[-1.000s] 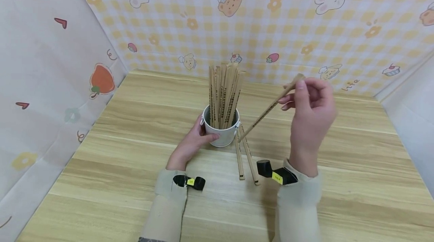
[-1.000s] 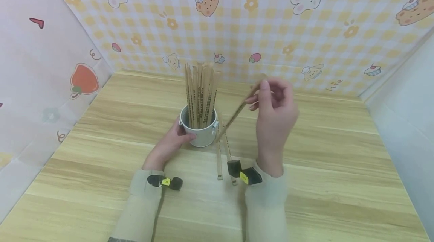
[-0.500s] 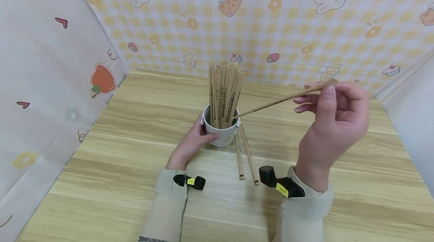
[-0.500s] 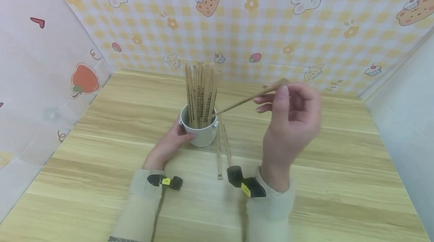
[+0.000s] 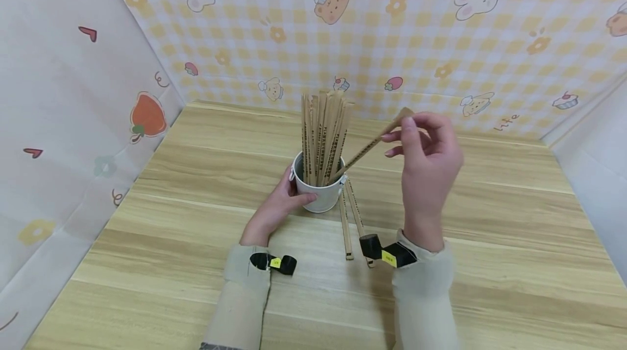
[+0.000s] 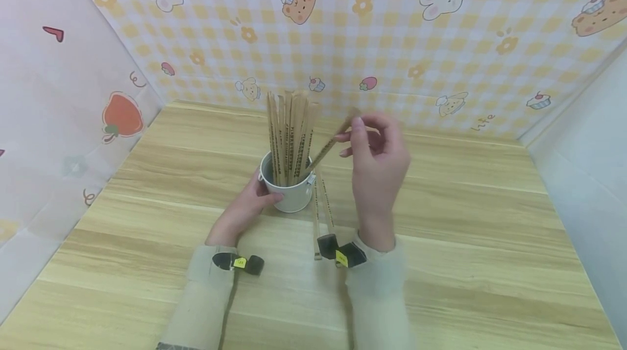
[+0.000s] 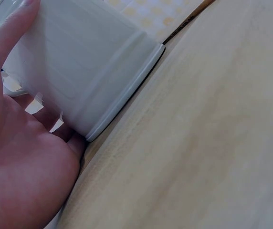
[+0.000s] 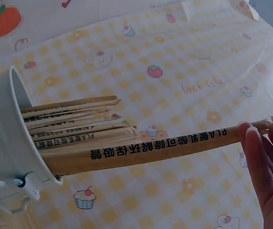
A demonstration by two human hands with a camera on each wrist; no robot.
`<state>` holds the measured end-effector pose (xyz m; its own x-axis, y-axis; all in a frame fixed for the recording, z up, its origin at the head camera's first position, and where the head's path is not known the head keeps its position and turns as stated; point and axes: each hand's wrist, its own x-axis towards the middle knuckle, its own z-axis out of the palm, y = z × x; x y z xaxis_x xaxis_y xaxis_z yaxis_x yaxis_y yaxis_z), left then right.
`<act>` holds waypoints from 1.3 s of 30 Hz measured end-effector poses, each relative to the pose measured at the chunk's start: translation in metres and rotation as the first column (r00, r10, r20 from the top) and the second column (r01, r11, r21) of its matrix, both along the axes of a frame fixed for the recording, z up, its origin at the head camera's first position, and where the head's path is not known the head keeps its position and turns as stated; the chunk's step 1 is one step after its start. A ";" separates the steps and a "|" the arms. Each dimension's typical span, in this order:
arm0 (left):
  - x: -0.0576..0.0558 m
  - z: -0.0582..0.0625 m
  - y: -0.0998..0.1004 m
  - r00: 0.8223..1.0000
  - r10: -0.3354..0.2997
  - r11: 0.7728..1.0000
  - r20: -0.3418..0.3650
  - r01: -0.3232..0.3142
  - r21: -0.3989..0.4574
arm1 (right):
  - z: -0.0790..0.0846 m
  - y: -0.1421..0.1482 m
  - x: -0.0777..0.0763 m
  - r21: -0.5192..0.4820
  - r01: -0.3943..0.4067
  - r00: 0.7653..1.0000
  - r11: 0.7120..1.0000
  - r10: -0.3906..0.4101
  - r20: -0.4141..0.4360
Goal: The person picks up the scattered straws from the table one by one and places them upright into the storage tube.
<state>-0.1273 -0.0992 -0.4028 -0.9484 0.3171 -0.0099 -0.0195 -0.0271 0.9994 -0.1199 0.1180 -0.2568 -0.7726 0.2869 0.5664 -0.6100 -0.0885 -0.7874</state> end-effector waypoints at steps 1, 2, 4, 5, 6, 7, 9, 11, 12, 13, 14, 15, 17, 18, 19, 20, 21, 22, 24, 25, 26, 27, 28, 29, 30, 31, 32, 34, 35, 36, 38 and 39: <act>0.000 -0.001 0.000 1.000 0.001 1.000 0.001 -0.001 0.001 | -0.002 -0.001 -0.002 0.031 -0.004 1.000 1.000 0.004 0.017; 0.000 -0.001 0.000 1.000 0.001 1.000 0.000 -0.001 0.003 | -0.005 -0.002 -0.005 0.049 -0.013 0.999 0.999 0.011 0.037; -0.001 -0.004 -0.001 1.000 0.002 1.000 0.002 -0.002 0.007 | -0.010 -0.004 -0.009 0.081 -0.026 0.996 0.996 0.019 0.089; -0.002 -0.006 -0.001 1.000 0.004 1.000 0.002 -0.004 0.009 | -0.013 -0.006 -0.011 0.105 -0.030 0.993 0.994 0.018 0.113; -0.003 -0.009 -0.001 1.000 0.007 1.000 0.003 -0.007 0.008 | -0.015 -0.008 -0.013 0.127 -0.032 0.990 0.991 0.014 0.139; -0.005 -0.012 -0.002 1.000 0.010 1.000 0.002 -0.010 0.007 | -0.018 -0.009 -0.015 0.147 -0.036 0.987 0.989 0.011 0.163; -0.006 -0.019 -0.003 1.000 0.017 1.000 0.000 -0.017 0.002 | -0.023 -0.013 -0.018 0.191 -0.033 0.979 0.981 -0.007 0.205; -0.008 -0.024 -0.003 1.000 0.023 1.000 -0.003 -0.023 -0.002 | -0.027 -0.016 -0.020 0.234 -0.031 0.971 0.972 -0.026 0.239; -0.008 -0.025 -0.003 1.000 0.024 1.000 -0.007 -0.024 -0.001 | -0.028 -0.018 -0.021 0.248 -0.029 0.965 0.968 -0.037 0.258; -0.008 -0.026 -0.003 1.000 0.025 1.000 -0.007 -0.025 0.000 | -0.030 -0.019 -0.021 0.259 -0.028 0.962 0.965 -0.044 0.269; -0.008 -0.026 -0.003 1.000 0.026 1.000 -0.010 -0.026 -0.001 | -0.031 -0.020 -0.022 0.267 -0.029 0.959 0.963 -0.048 0.279; -0.008 -0.026 -0.003 1.000 0.024 1.000 -0.014 -0.024 0.002 | -0.033 -0.021 -0.023 0.271 -0.030 0.956 0.962 -0.051 0.288; -0.009 -0.026 -0.003 1.000 0.017 1.000 -0.026 -0.017 0.008 | -0.038 -0.021 -0.026 0.272 -0.031 0.952 0.962 -0.054 0.301; -0.009 -0.026 -0.003 0.999 0.014 1.000 -0.031 -0.014 0.010 | -0.041 -0.020 -0.029 0.267 -0.032 0.951 0.963 -0.052 0.304; -0.009 -0.026 -0.003 0.999 0.012 1.000 -0.033 -0.012 0.009 | -0.045 -0.019 -0.032 0.261 -0.035 0.951 0.965 -0.048 0.305; -0.009 -0.026 -0.003 0.999 0.010 1.000 -0.038 -0.010 0.008 | -0.048 -0.018 -0.035 0.253 -0.039 0.950 0.967 -0.043 0.308; -0.009 -0.026 -0.004 0.999 0.009 1.000 -0.040 -0.008 0.007 | -0.052 -0.017 -0.037 0.247 -0.041 0.950 0.968 -0.039 0.311; -0.009 -0.026 -0.004 0.999 0.009 1.000 -0.039 -0.008 0.006 | -0.055 -0.016 -0.039 0.246 -0.043 0.949 0.968 -0.037 0.312; -0.009 -0.026 -0.004 0.999 0.010 1.000 -0.037 -0.010 0.001 | -0.060 -0.016 -0.043 0.254 -0.045 0.950 0.966 -0.037 0.309; -0.009 -0.026 -0.004 0.999 0.011 1.000 -0.036 -0.011 0.000 | -0.061 -0.015 -0.044 0.260 -0.045 0.951 0.965 -0.039 0.308; -0.009 -0.026 -0.004 0.999 0.011 1.000 -0.035 -0.011 -0.001 | -0.062 -0.015 -0.044 0.267 -0.044 0.952 0.963 -0.040 0.305; -0.010 -0.026 -0.004 0.999 0.011 1.000 -0.034 -0.011 -0.001 | -0.063 -0.015 -0.045 0.274 -0.044 0.952 0.961 -0.043 0.302; -0.010 -0.026 -0.004 0.999 0.009 1.000 -0.036 -0.009 0.001 | -0.064 -0.015 -0.045 0.281 -0.044 0.953 0.959 -0.045 0.301; -0.010 -0.026 -0.003 0.999 0.009 1.000 -0.037 -0.009 0.001 | -0.065 -0.015 -0.045 0.286 -0.044 0.953 0.957 -0.046 0.300; -0.010 -0.026 -0.003 0.999 0.009 1.000 -0.039 -0.009 0.002 | -0.065 -0.015 -0.046 0.289 -0.045 0.952 0.956 -0.047 0.302; -0.010 -0.026 -0.003 0.999 0.008 1.000 -0.041 -0.008 0.003 | -0.066 -0.015 -0.046 0.292 -0.045 0.952 0.955 -0.048 0.304; -0.011 -0.026 -0.003 0.999 0.007 1.000 -0.043 -0.006 0.006 | -0.066 -0.015 -0.047 0.293 -0.046 0.950 0.955 -0.048 0.308; -0.011 -0.026 -0.003 0.999 0.004 1.000 -0.048 -0.004 0.012 | -0.067 -0.015 -0.048 0.293 -0.049 0.947 0.955 -0.049 0.318; -0.011 -0.027 -0.003 0.999 0.005 1.000 -0.048 -0.004 0.014 | -0.068 -0.014 -0.048 0.293 -0.050 0.945 0.955 -0.049 0.323; -0.011 -0.027 -0.003 0.999 0.004 1.000 -0.048 -0.003 0.017 | -0.069 -0.014 -0.049 0.294 -0.053 0.943 0.954 -0.049 0.328; -0.011 -0.027 -0.003 0.999 0.004 1.000 -0.048 -0.003 0.021 | -0.071 -0.014 -0.050 0.299 -0.060 0.939 0.952 -0.048 0.340; -0.011 -0.027 -0.003 0.999 0.004 1.000 -0.048 -0.003 0.019 | -0.072 -0.013 -0.051 0.303 -0.063 0.937 0.951 -0.048 0.346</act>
